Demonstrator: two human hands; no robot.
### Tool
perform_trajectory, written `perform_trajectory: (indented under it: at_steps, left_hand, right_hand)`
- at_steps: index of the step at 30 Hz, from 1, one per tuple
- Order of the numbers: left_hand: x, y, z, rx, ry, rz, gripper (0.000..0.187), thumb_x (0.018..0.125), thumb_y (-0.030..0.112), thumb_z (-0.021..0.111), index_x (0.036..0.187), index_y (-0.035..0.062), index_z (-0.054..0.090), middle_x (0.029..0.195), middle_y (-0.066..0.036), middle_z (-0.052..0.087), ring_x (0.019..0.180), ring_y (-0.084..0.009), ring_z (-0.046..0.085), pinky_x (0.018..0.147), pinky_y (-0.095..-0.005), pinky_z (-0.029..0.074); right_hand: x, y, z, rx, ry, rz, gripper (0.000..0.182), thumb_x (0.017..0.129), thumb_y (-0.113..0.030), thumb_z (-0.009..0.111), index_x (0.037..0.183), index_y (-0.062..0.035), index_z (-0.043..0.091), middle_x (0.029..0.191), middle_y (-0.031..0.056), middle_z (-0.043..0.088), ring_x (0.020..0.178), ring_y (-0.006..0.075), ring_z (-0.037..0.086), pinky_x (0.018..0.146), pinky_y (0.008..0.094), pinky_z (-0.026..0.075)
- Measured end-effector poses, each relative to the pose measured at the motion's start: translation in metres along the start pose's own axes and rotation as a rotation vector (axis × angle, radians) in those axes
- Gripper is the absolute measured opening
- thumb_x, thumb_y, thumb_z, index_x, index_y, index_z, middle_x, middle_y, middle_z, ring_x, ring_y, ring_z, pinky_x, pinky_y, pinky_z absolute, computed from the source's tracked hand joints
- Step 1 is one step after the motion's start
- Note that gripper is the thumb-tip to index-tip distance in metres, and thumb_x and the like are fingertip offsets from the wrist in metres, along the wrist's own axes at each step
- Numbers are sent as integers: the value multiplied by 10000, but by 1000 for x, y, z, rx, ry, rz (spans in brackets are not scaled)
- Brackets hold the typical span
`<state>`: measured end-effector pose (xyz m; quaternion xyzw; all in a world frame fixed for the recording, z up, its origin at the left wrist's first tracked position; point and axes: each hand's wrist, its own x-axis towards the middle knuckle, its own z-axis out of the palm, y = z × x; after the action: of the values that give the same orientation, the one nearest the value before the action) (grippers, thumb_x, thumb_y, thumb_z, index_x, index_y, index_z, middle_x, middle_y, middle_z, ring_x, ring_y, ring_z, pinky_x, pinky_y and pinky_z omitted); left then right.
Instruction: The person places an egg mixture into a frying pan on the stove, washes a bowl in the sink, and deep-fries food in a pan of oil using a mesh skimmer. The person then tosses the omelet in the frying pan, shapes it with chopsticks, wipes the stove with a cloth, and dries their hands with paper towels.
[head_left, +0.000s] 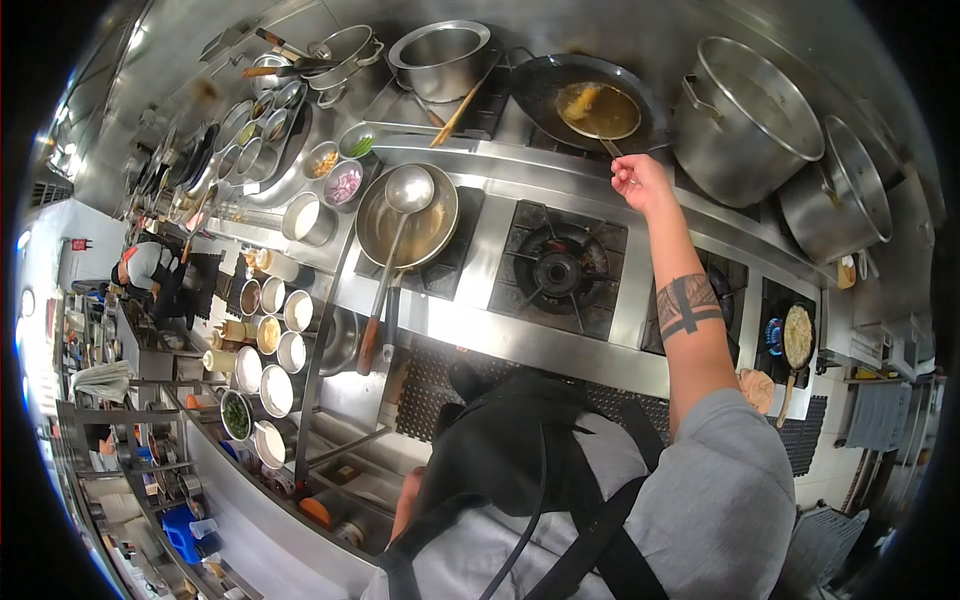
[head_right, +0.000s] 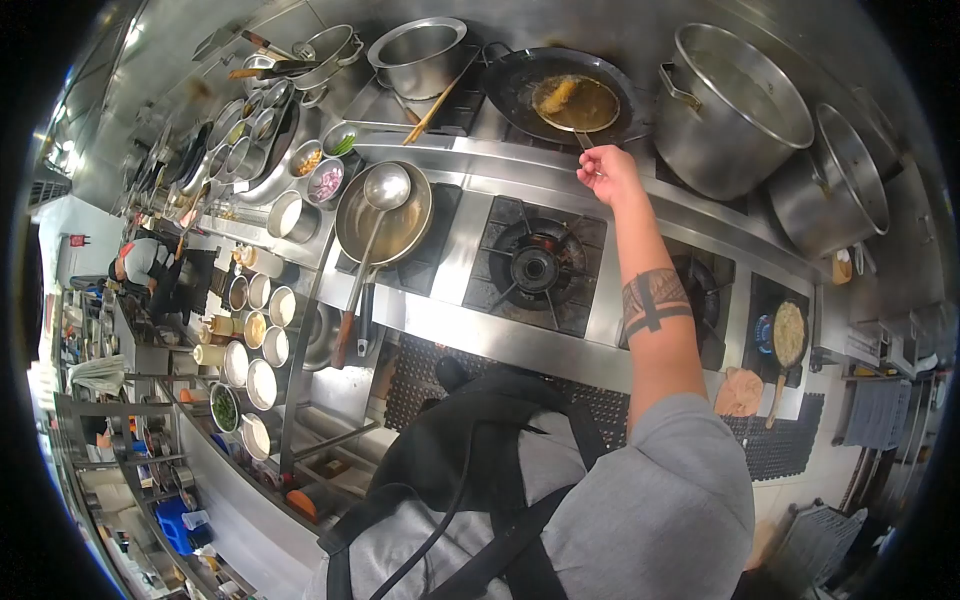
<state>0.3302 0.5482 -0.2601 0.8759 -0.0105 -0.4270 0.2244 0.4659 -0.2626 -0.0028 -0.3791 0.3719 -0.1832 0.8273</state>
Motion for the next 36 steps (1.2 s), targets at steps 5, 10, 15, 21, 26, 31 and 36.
perform_trajectory:
  at_steps: [5, 10, 15, 21, 26, 31, 36]
  left_hand:
    - [-7, 15, -6, -195, -19, -92, 505, 817, 378, 684, 1155, 3, 668, 1098, -200, 707, 1069, -296, 668, 897, -370, 504]
    - [-14, 29, -12, -132, 12, -145, 495, 800, 363, 724, 1131, -2, 681, 1086, -187, 714, 1053, -253, 670, 889, -353, 504]
    - [-6, 14, -6, -193, 25, -145, 501, 804, 363, 722, 1120, -24, 679, 1080, -184, 716, 1045, -243, 670, 889, -347, 502]
    - [2, 5, -3, -192, -9, -87, 498, 826, 371, 697, 1126, -26, 676, 1073, -187, 716, 1048, -247, 670, 893, -348, 501]
    - [7, 11, -7, -131, 6, -111, 485, 833, 371, 695, 1114, -24, 677, 1079, -186, 713, 1053, -237, 667, 893, -346, 498]
    - [14, 8, -10, -187, -41, -18, 458, 846, 339, 692, 1117, -30, 673, 1075, -182, 715, 1047, -238, 668, 887, -346, 501]
    - [27, -6, -6, -286, -91, 17, 463, 846, 327, 694, 1125, -41, 664, 1066, -178, 717, 1030, -241, 670, 875, -346, 504]
  right_hand:
    - [3, -1, -5, 21, -16, -1, 53, 837, -22, 582, 787, -4, 577, 662, 62, 568, 551, 129, 500, 592, 330, 527]
    - [-17, -6, 7, -108, 85, -60, 71, 830, -19, 577, 760, -7, 575, 671, 73, 578, 523, 134, 512, 557, 351, 523]
    - [-27, 0, 14, -304, 144, -119, 79, 888, -31, 537, 854, -30, 608, 693, 52, 593, 515, 135, 519, 504, 329, 502]
    - [-39, 5, 17, -636, 385, -381, 345, 859, -34, 506, 1177, -24, 638, 834, 101, 666, 505, 185, 562, 460, 350, 505]
    - [-32, 3, -2, -1159, 442, -557, 554, 784, -56, 490, 1330, -16, 567, 1134, 218, 678, 953, 372, 673, 811, 453, 545]
    - [-54, 1, -3, -1344, 500, -711, 472, 815, -80, 493, 1267, -44, 623, 1124, 253, 658, 1051, 412, 623, 930, 460, 491]
    - [-46, 4, -15, -1234, 511, -713, 470, 826, -79, 495, 1281, -50, 612, 1101, 252, 666, 983, 403, 645, 868, 458, 516]
